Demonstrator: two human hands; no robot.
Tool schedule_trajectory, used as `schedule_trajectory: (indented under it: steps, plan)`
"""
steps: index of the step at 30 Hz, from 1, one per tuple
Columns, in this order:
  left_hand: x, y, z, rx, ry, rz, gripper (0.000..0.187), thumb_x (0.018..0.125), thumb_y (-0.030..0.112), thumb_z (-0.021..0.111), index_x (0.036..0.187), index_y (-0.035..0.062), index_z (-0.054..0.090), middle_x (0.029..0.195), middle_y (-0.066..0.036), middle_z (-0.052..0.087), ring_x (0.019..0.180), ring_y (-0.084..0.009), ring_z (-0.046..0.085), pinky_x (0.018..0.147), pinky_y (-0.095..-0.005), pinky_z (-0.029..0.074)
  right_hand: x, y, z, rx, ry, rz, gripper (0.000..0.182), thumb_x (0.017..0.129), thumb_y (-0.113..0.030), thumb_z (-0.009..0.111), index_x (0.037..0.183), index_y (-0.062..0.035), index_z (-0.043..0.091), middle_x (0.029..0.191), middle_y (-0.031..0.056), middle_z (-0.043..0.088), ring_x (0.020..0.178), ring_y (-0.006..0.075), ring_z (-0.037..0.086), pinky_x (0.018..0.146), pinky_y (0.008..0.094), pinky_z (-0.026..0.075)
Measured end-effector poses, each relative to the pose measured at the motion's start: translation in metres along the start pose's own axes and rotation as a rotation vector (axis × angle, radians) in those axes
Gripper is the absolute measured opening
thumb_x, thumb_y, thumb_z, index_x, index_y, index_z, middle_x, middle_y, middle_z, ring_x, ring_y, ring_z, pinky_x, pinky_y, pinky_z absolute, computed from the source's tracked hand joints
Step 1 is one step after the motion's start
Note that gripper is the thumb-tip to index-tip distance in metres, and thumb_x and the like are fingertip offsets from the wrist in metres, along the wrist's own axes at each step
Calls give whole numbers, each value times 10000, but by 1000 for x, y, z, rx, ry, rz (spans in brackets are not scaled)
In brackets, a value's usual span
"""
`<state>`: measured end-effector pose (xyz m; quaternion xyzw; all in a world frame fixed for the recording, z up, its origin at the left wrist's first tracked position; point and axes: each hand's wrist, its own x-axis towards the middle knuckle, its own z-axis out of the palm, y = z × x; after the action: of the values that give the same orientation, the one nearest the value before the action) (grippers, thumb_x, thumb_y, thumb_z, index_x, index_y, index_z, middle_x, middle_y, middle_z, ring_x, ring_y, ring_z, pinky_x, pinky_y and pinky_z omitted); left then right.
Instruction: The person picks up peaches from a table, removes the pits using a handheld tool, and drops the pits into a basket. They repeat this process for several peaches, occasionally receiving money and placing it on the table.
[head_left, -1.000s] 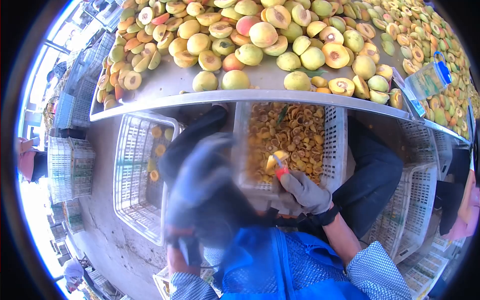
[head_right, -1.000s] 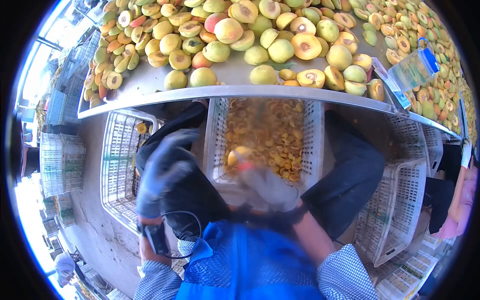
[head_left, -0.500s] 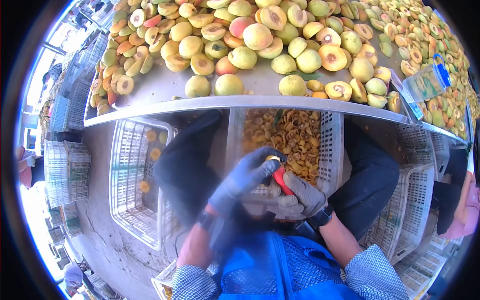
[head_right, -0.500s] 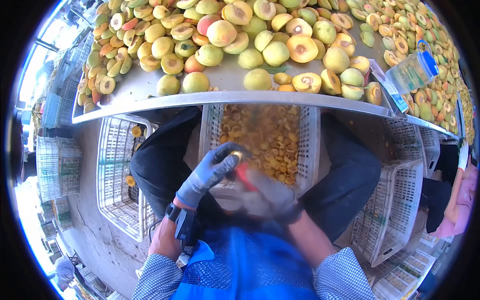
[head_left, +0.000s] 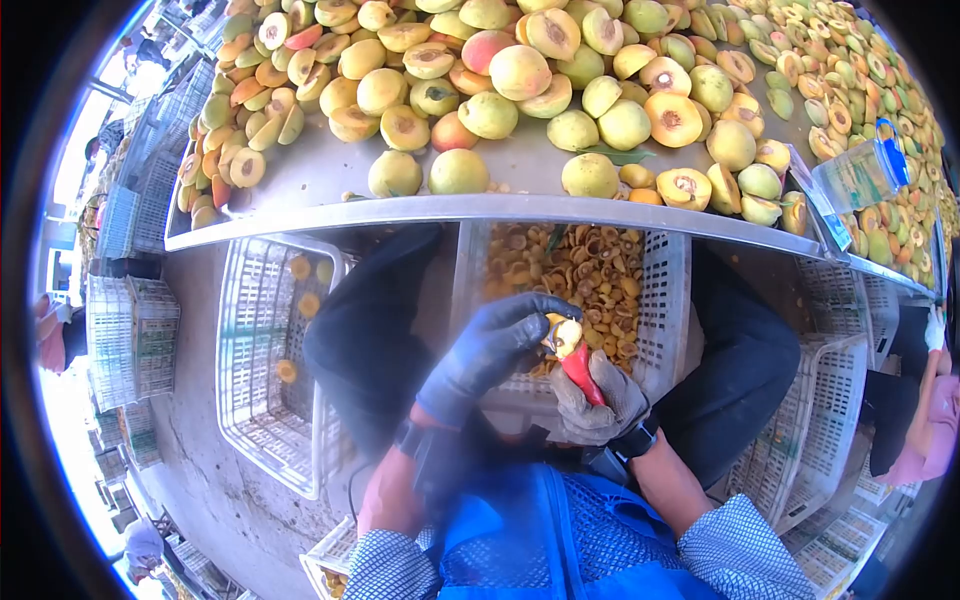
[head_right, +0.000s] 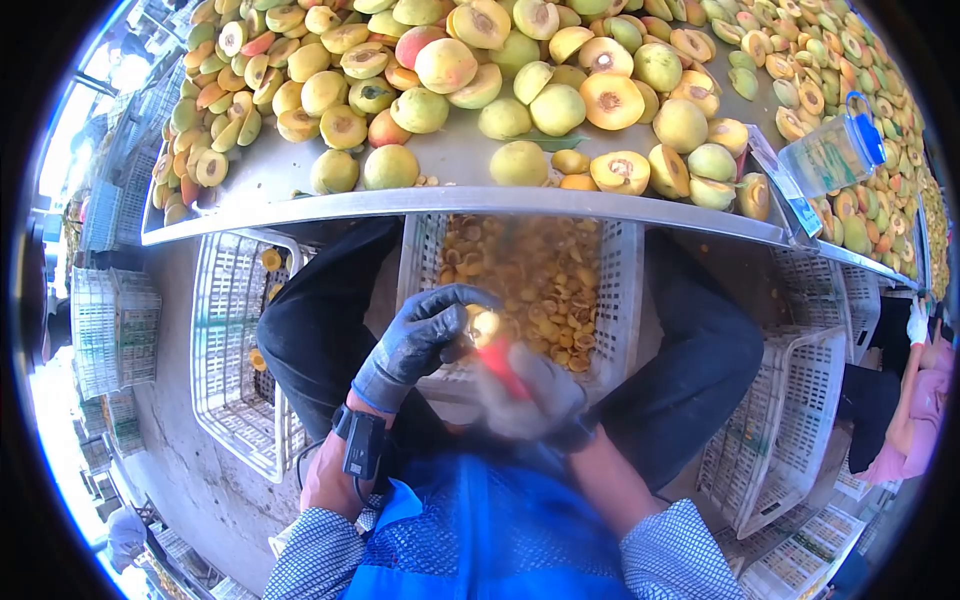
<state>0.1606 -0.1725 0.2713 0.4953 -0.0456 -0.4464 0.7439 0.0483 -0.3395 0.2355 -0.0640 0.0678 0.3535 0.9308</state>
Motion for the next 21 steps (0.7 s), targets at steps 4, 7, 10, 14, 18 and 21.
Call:
schedule_trajectory:
  steps: [4,7,10,14,18,21]
  plan:
    - [4,-2,-11,47,-10,-49,442,889,339,632,1177,6,584,797,23,573,539,-23,411,486,-167,316,-18,0,2,-18,-5,-243,468,943,-487,463,812,-42,529,653,-8,493,532,127,458,480,279,354]
    - [26,-27,-20,-46,267,21,393,911,268,608,1195,-1,571,865,-9,614,629,-58,512,549,-188,412,-13,-22,6,-134,-83,-195,497,909,-548,493,808,-63,529,551,-16,456,428,126,416,417,270,343]
    - [74,-64,-40,-69,448,30,403,920,250,578,1217,-20,541,1021,-71,625,810,-120,589,690,-250,478,-1,-25,-17,-493,536,-85,512,905,-590,473,837,-85,520,499,-31,435,371,103,398,386,245,331]
    - [98,-26,-18,-63,360,294,424,942,230,561,1297,21,463,1129,-84,608,963,-174,597,812,-292,480,-1,-5,-70,-665,756,-226,498,909,-584,474,887,-92,546,561,-8,470,414,115,431,397,251,340]
    - [35,28,6,606,243,219,222,930,112,550,1100,-19,608,988,-54,647,925,-133,614,795,-282,504,3,-18,-28,-721,913,-197,501,930,-540,470,907,-49,563,575,1,497,416,111,437,394,259,351]
    - [14,70,0,1103,601,638,193,870,84,632,1043,-2,633,881,-64,644,785,-136,628,650,-256,498,9,-18,-25,-790,828,-185,485,951,-502,458,902,-29,553,564,7,499,420,109,451,398,259,362]
